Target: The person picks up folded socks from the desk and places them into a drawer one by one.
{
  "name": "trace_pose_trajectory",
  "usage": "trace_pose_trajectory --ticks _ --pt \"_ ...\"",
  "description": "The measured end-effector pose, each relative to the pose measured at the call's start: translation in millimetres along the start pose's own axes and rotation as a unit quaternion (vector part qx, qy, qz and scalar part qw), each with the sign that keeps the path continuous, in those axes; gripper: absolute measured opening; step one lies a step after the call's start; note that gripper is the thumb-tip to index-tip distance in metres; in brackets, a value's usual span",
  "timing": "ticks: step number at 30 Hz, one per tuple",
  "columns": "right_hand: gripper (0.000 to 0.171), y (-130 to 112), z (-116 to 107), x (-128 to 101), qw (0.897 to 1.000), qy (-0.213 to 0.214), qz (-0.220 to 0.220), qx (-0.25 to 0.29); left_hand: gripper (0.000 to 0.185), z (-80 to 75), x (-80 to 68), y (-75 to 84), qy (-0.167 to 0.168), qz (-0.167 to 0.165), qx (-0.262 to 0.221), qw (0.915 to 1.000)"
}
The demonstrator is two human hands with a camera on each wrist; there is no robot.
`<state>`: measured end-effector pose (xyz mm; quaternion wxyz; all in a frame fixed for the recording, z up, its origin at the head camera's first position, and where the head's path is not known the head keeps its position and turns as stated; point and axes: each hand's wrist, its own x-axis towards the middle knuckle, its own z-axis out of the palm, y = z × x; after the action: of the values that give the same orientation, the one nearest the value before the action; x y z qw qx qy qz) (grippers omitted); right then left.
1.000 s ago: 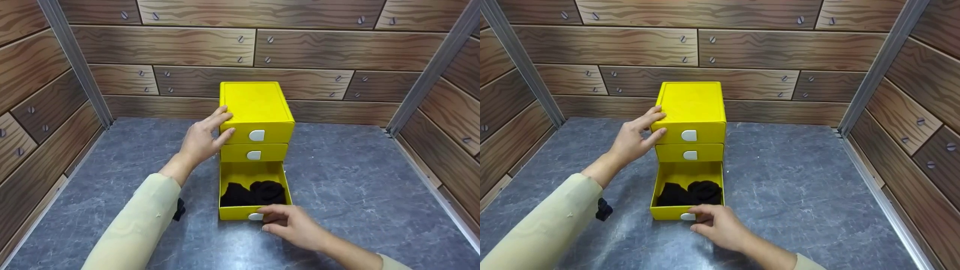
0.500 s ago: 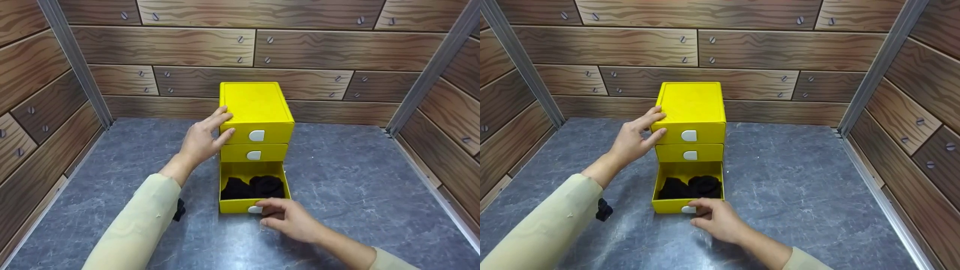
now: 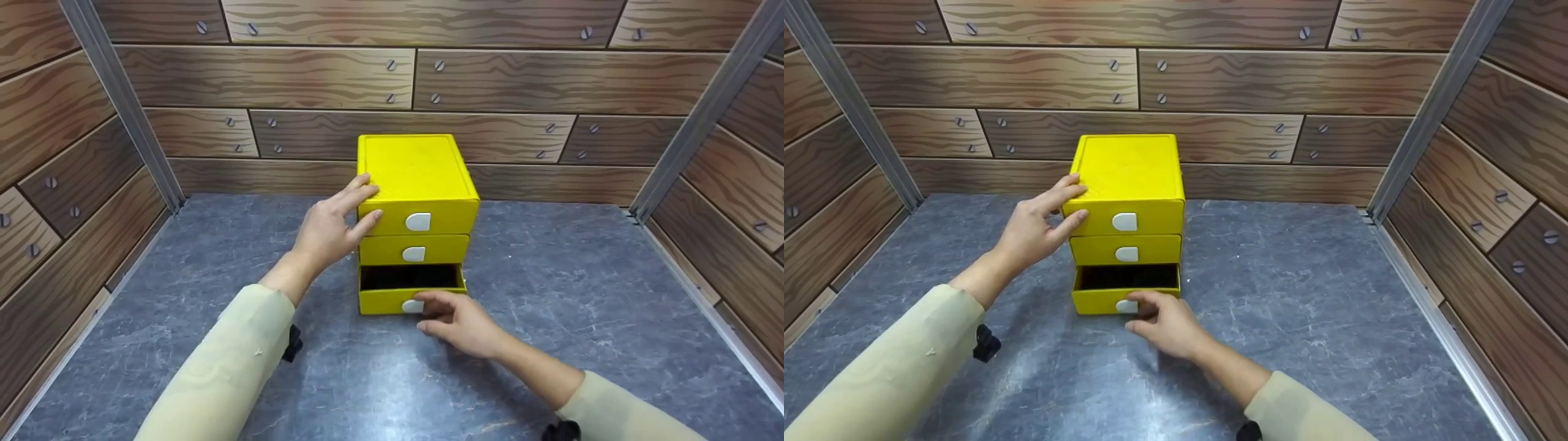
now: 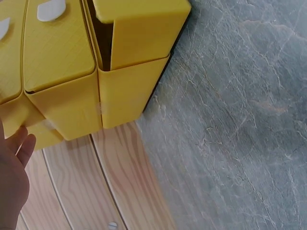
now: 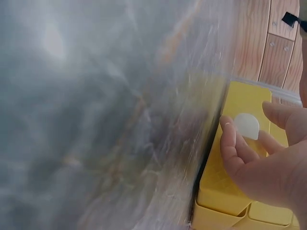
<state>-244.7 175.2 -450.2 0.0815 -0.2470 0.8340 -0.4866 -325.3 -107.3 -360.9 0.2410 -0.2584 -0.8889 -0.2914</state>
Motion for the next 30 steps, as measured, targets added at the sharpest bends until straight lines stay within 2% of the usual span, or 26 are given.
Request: trace_pose_trajectory --ticks 9,19,26,30 --pt "0.051 8 -3 21 0.999 0.036 0.005 0.003 0.053 -1.4 1.1 -0.1 -0.005 0.0 0.0 1.0" --pt "0.059 10 -5 32 0.998 0.042 0.021 -0.029 0.053 -0.7 4.8 1.0 -0.01 -0.009 -0.005 0.9999" --pt "0.067 5 -5 26 0.999 0.024 0.034 -0.036 0.053 -1.0 1.2 -1.6 -0.014 -0.025 -0.016 0.9994" --pt "0.065 -4 -15 13 0.995 0.052 0.012 -0.082 0.059 -8.1 -2.8 -4.9 0.009 -0.011 -0.009 0.9999"
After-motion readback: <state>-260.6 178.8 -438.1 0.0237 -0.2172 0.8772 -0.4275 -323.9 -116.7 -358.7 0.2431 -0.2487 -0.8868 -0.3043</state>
